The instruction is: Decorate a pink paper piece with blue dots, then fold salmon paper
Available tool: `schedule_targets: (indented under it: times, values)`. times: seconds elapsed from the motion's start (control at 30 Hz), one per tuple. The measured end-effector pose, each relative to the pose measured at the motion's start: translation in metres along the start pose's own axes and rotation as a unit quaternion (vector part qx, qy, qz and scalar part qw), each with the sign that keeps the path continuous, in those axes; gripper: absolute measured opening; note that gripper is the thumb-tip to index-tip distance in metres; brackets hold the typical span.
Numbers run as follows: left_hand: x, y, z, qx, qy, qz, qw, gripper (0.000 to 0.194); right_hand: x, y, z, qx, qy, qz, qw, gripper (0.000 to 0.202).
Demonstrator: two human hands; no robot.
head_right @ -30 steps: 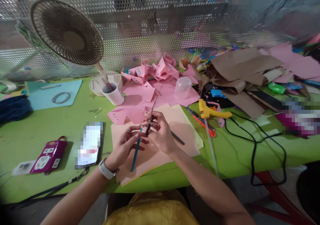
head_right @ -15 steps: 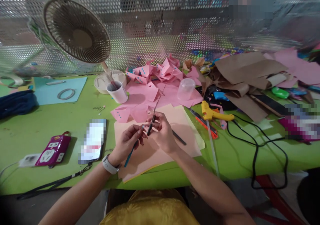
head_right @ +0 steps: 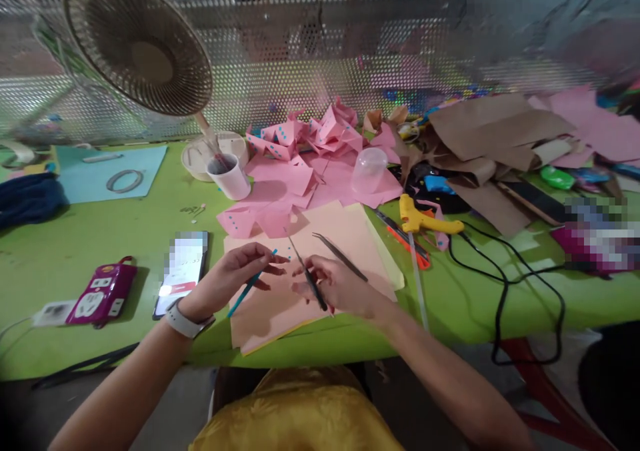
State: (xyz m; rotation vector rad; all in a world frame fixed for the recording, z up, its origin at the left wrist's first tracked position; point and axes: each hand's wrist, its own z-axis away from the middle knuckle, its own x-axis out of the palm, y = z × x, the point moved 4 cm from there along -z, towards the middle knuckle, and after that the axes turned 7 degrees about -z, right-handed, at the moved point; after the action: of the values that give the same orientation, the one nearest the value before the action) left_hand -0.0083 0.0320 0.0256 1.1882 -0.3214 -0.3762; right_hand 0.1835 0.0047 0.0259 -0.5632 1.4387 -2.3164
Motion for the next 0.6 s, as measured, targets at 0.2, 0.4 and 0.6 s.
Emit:
schedule_targets:
  times: [0.2,0.4,0.6]
  values:
    - [-0.006,-0.022,-0.006,-0.022,-0.039,0.083,0.996,0.027,-0.002,0.016,0.005,0.076,-0.04,0.008,0.996,0.057]
    - [-0.003,-0.029,-0.011,-0.015,-0.031,0.116,0.993,0.027,0.001,0.021,-0.001,0.055,-0.06,-0.01,0.997,0.045]
    - [-0.002,-0.03,-0.012,0.007,-0.041,0.126,0.991,0.024,-0.001,0.029,-0.005,0.063,-0.071,-0.033,0.995,0.042]
